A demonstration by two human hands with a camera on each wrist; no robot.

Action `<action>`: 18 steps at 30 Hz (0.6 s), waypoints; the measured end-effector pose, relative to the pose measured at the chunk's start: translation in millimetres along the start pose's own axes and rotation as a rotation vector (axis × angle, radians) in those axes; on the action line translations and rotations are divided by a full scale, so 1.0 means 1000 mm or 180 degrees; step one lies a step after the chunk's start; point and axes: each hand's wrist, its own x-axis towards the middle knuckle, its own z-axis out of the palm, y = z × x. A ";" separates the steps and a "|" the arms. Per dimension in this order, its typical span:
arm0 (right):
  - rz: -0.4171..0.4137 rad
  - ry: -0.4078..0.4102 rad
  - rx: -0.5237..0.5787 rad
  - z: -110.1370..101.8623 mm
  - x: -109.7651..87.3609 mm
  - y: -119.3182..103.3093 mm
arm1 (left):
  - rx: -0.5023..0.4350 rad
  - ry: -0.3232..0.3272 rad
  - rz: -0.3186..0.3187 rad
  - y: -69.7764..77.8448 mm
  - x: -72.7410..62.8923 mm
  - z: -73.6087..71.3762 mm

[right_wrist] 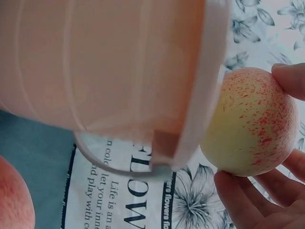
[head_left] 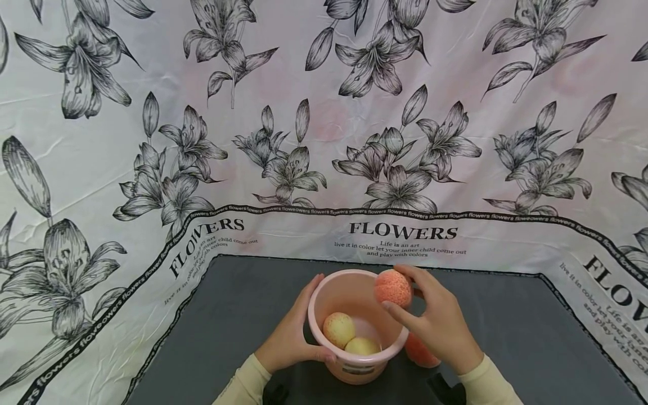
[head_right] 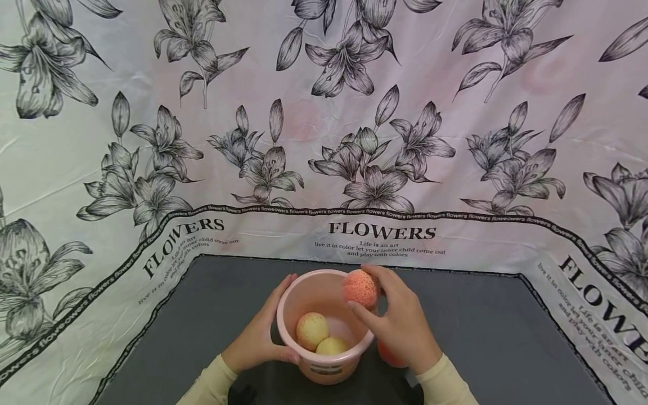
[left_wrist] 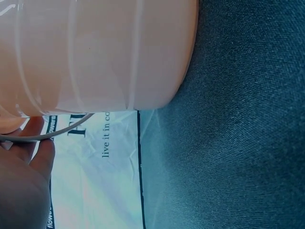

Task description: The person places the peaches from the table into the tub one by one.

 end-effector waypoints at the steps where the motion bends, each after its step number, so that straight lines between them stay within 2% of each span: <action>1: -0.0023 -0.0005 -0.0003 0.002 0.000 0.000 | 0.0007 -0.0005 -0.0002 0.000 0.000 0.000; 11: -0.0104 -0.0102 -0.0012 0.014 -0.001 -0.001 | 0.0005 -0.0017 -0.0045 0.001 0.002 0.001; 18: -0.0208 0.0051 -0.0129 0.016 -0.001 -0.001 | 0.0003 -0.0015 -0.0015 -0.001 0.001 0.000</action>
